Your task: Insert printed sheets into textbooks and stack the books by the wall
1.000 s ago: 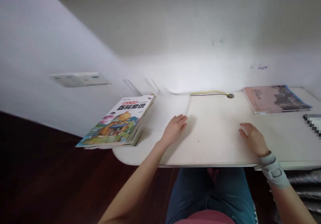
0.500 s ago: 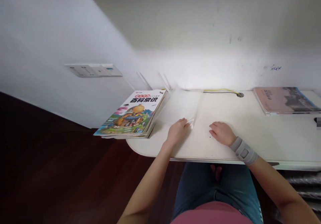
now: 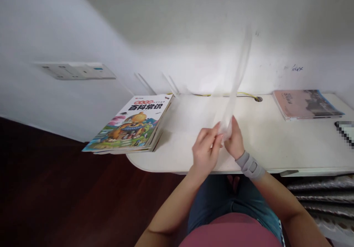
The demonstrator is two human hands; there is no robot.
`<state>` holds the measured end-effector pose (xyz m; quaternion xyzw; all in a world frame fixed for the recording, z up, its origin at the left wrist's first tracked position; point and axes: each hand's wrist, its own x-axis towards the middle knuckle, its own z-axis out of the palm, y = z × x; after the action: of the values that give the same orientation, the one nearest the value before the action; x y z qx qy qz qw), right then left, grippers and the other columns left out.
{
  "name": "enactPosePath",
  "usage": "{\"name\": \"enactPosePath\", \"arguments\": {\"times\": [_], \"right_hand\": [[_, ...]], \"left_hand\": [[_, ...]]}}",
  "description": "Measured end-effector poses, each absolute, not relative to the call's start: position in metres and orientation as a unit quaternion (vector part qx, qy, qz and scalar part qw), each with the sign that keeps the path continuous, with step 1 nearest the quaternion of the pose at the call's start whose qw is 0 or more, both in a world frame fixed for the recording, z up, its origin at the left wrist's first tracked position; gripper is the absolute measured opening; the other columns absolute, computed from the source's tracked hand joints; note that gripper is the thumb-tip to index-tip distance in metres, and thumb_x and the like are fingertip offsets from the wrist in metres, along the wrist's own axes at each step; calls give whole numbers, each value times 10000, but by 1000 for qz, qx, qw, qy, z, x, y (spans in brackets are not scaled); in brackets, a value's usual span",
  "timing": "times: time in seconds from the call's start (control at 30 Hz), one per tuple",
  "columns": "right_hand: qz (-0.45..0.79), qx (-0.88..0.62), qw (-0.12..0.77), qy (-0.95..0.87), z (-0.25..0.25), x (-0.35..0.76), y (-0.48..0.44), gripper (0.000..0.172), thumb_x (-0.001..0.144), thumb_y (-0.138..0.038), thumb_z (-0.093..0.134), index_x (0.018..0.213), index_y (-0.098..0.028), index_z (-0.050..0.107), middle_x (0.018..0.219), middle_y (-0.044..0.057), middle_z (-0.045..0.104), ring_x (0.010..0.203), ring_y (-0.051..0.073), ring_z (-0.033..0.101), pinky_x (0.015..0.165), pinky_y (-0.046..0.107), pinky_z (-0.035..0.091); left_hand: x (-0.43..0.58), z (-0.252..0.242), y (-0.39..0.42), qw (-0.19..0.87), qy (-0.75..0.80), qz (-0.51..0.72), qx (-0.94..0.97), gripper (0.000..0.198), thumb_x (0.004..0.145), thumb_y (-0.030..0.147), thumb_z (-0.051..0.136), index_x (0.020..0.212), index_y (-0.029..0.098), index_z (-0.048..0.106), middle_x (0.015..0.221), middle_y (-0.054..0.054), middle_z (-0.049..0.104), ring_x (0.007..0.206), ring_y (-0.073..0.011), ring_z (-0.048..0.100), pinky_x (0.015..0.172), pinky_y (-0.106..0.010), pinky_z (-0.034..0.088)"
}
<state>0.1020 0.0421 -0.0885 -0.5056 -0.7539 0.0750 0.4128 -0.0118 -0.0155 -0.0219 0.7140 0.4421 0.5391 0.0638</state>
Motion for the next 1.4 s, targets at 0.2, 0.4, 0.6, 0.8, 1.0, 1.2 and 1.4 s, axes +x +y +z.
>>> {"name": "enactPosePath", "arguments": {"times": [0.2,0.4,0.6,0.8,1.0,1.2,1.4], "right_hand": [[-125,-577,460,-663,-52,203,18,437,939,-277,304,1352,-218,432,1344,140,497,1309,321,393,1034,640,301],[-137,-556,233,-786,-73,259,-11,448,872,-128,418,1248,-330,552,1401,45,479,1344,273,354,1091,571,256],[-64,-505,121,-852,-116,269,-7,407,904,-275,469,1308,-244,509,1405,116,471,1339,297,358,1062,565,286],[-8,-471,82,-878,-125,281,-3,631,836,-526,537,1378,-223,422,1457,152,387,1354,335,318,1025,577,323],[-60,-465,137,-872,-119,273,-4,571,881,-506,458,1378,-229,411,1476,158,353,1379,310,274,1054,561,287],[-102,-481,140,-859,-125,275,1,482,919,-462,377,1305,-194,488,1384,159,478,1305,319,398,1017,545,342],[-124,-494,128,-851,-137,294,0,516,934,-494,306,1260,-154,517,1327,166,528,1251,310,459,998,509,377]], "left_hand": [[-69,-49,-25,159,563,597,549,499,914,367,464,1392,251,382,785,23,547,544,-70,537,490,-193,504],[-100,-95,-22,104,740,320,583,525,870,340,482,1366,170,449,761,-36,648,688,-183,616,610,-293,492],[-95,-114,-14,37,733,175,656,498,899,289,383,1349,86,452,902,-150,685,849,-277,639,719,-371,488],[-100,-113,-18,48,725,178,664,505,907,314,398,1367,107,419,849,-110,665,823,-246,633,727,-341,486],[-144,-80,-14,-46,736,275,617,446,918,311,379,1315,133,478,908,-126,635,890,-250,610,807,-364,473],[-202,-45,12,-134,805,117,566,468,878,272,424,1269,23,495,1294,-261,499,1220,-367,450,994,-470,358],[-209,-40,19,-113,822,-21,558,436,884,183,321,1218,-33,500,1142,-272,595,1077,-350,575,863,-413,454]]}}
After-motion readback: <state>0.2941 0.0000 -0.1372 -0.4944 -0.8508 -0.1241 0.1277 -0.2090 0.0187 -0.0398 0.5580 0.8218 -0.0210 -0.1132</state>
